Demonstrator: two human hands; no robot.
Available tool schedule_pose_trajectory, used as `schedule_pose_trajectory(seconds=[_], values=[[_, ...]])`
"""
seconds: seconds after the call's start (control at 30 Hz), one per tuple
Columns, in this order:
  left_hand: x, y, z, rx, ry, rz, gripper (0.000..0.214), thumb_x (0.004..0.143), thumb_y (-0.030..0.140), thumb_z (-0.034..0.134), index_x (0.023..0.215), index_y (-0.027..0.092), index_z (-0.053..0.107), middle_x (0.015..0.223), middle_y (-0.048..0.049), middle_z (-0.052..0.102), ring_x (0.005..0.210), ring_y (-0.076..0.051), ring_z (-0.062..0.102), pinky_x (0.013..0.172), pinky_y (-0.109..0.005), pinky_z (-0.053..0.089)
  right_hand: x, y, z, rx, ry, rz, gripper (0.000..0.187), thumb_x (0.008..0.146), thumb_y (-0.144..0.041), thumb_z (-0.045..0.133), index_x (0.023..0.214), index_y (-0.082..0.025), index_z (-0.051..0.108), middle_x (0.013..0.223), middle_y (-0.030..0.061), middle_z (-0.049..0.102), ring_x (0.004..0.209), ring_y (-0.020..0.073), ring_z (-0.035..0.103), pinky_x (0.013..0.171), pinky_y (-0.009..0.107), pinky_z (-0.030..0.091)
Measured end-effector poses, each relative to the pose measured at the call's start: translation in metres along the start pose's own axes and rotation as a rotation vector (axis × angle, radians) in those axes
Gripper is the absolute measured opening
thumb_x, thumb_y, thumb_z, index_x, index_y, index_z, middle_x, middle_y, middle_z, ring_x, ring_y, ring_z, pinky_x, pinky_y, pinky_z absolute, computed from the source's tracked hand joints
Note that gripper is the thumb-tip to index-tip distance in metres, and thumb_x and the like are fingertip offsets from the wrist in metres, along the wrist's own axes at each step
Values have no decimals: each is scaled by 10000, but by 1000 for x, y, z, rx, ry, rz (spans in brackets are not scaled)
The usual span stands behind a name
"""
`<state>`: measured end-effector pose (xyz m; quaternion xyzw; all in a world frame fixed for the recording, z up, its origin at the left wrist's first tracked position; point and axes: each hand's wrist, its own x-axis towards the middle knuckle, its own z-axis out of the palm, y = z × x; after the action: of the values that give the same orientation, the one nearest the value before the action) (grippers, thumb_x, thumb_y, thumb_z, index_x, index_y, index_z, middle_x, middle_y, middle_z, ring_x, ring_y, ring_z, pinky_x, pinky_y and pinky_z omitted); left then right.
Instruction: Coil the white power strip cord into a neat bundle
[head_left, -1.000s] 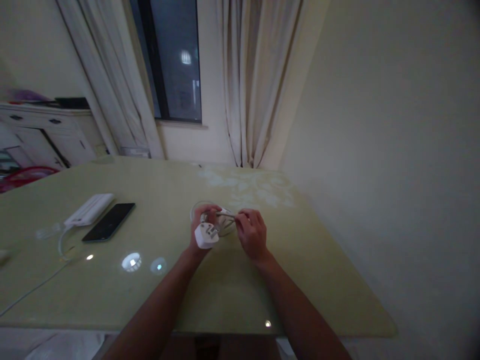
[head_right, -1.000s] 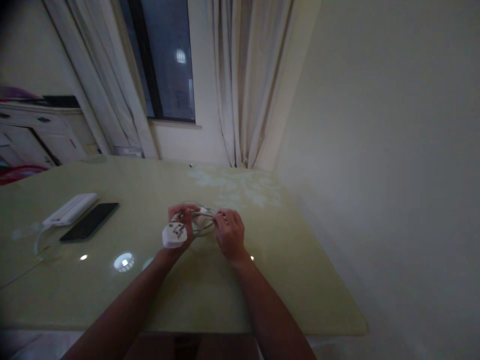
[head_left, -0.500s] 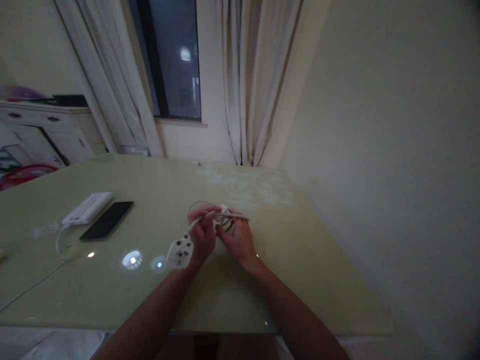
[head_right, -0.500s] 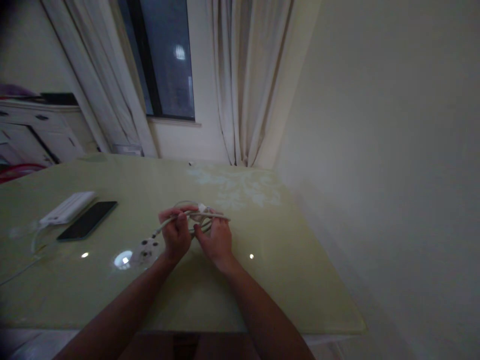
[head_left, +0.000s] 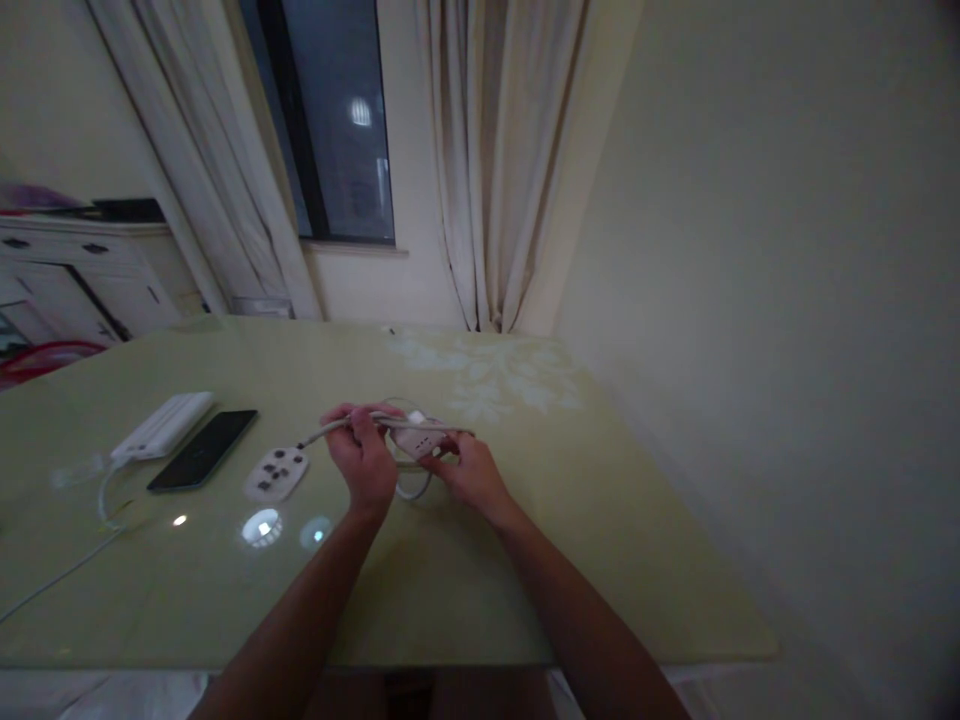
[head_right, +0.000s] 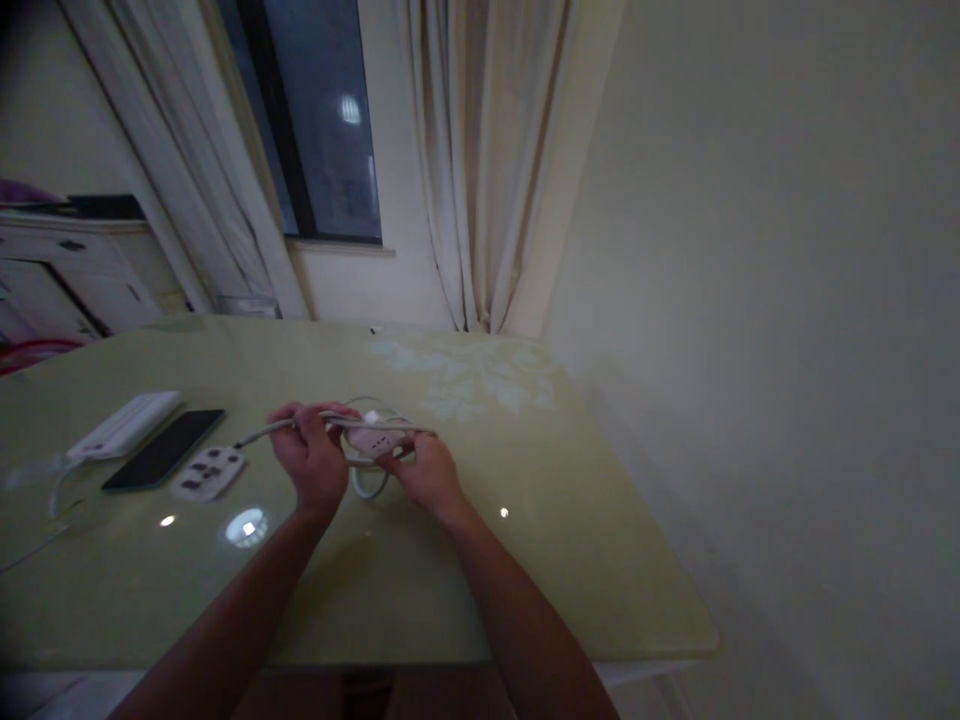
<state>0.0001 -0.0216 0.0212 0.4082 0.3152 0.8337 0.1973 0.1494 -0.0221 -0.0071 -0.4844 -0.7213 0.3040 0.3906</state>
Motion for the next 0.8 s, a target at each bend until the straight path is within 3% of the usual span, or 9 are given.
schedule_pose_trajectory(seconds=[0.1, 0.27, 0.47, 0.6, 0.8], values=[[5, 0, 0, -70, 44, -137, 316, 963, 498, 604, 1005, 251, 413, 766, 32, 670, 643, -134, 671, 634, -277, 571, 2, 4, -2, 48, -20, 16, 475, 738, -449, 867, 1131, -212, 745, 990, 67, 776, 874, 233, 720, 823, 347, 563], [13, -9, -2, -112, 174, -321, 389, 894, 551, 664, 922, 236, 438, 709, 46, 652, 586, -129, 646, 598, -281, 571, 5, 8, -1, 160, -94, -60, 557, 724, -334, 875, 1227, -176, 695, 1071, 77, 749, 894, 197, 700, 830, 320, 560], [20, -21, -7, -185, 301, -552, 281, 928, 430, 652, 879, 213, 481, 703, 48, 655, 585, -115, 650, 656, -285, 578, 4, 8, -4, 189, -187, -70, 726, 676, -274, 894, 1340, -157, 624, 1087, 76, 710, 867, 171, 664, 789, 301, 553], [27, -22, -10, -247, 400, -724, 153, 1000, 305, 560, 889, 204, 530, 730, 27, 679, 603, -115, 662, 694, -290, 588, 4, 8, -3, 243, -227, -132, 673, 722, -246, 852, 1349, -169, 618, 1141, 81, 691, 937, 177, 661, 852, 313, 552], [23, -19, -7, -185, 313, -999, 242, 1025, 256, 514, 825, 158, 607, 695, -10, 677, 559, -117, 643, 584, -247, 557, 5, 5, -10, 397, -324, -168, 465, 800, -298, 779, 1247, -198, 698, 1124, 58, 734, 958, 187, 680, 893, 332, 539]])
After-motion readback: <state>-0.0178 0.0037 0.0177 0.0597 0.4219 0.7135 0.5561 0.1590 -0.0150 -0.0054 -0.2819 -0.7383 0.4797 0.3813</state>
